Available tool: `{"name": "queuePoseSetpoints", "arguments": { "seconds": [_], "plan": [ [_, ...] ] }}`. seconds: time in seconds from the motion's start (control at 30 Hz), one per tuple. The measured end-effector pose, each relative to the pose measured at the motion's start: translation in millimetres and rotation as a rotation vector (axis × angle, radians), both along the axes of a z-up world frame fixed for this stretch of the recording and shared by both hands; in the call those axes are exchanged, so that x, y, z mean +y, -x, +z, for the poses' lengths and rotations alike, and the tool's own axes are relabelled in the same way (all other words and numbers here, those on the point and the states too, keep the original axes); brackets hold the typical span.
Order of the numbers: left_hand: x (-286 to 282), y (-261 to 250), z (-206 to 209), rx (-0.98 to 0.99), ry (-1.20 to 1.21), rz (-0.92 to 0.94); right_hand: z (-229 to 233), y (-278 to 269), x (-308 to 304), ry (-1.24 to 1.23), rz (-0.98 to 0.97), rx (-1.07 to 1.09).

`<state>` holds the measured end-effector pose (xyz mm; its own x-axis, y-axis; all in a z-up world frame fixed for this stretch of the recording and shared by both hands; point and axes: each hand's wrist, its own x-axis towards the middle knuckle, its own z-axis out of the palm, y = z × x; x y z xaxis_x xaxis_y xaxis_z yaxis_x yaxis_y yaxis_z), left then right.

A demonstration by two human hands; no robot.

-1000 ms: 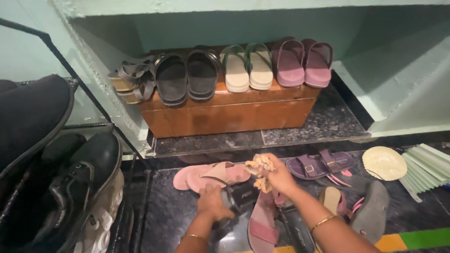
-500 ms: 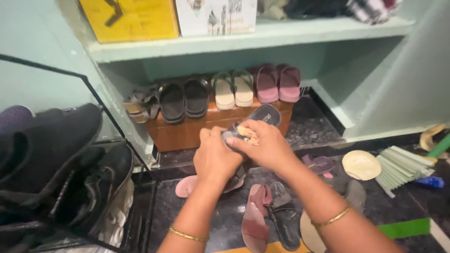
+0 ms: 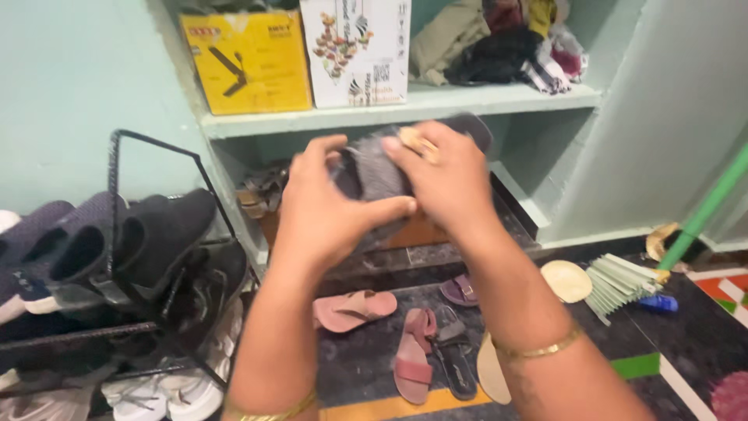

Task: The person sits on the floor and wipes several pairs of slippers with a cloth, then places them on a wooden box and a metal shoe rack.

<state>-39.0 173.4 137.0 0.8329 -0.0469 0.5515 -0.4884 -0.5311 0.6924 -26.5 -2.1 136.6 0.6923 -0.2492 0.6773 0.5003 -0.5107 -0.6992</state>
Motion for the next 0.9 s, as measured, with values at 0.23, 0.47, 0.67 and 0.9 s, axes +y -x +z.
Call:
{"name": "queuePoseSetpoints", "arguments": {
  "seconds": [0.23, 0.47, 0.67, 0.9],
  "plan": [
    [0.5, -31.5, -62.7, 0.001, 0.611, -0.893, -66.3, -18.6, -12.2, -0.658, 0.481, 0.213],
    [-26.6, -74.1, -97.2, -0.317, 0.482, -0.463, -110.7, -71.3, 25.8, -0.838, 0.608, 0.431],
    [-23.6, -111.6, -107.1, -0.104, 0.564, -0.297, -137.6, -103.8, 23.5, -0.72, 0.585, 0.453],
    [-21.1, -115.9, -105.0, 0.435, 1.188, -0.532, -109.0, -88.2, -2.9, -0.125, 0.067, 0.005]
  ]
}}
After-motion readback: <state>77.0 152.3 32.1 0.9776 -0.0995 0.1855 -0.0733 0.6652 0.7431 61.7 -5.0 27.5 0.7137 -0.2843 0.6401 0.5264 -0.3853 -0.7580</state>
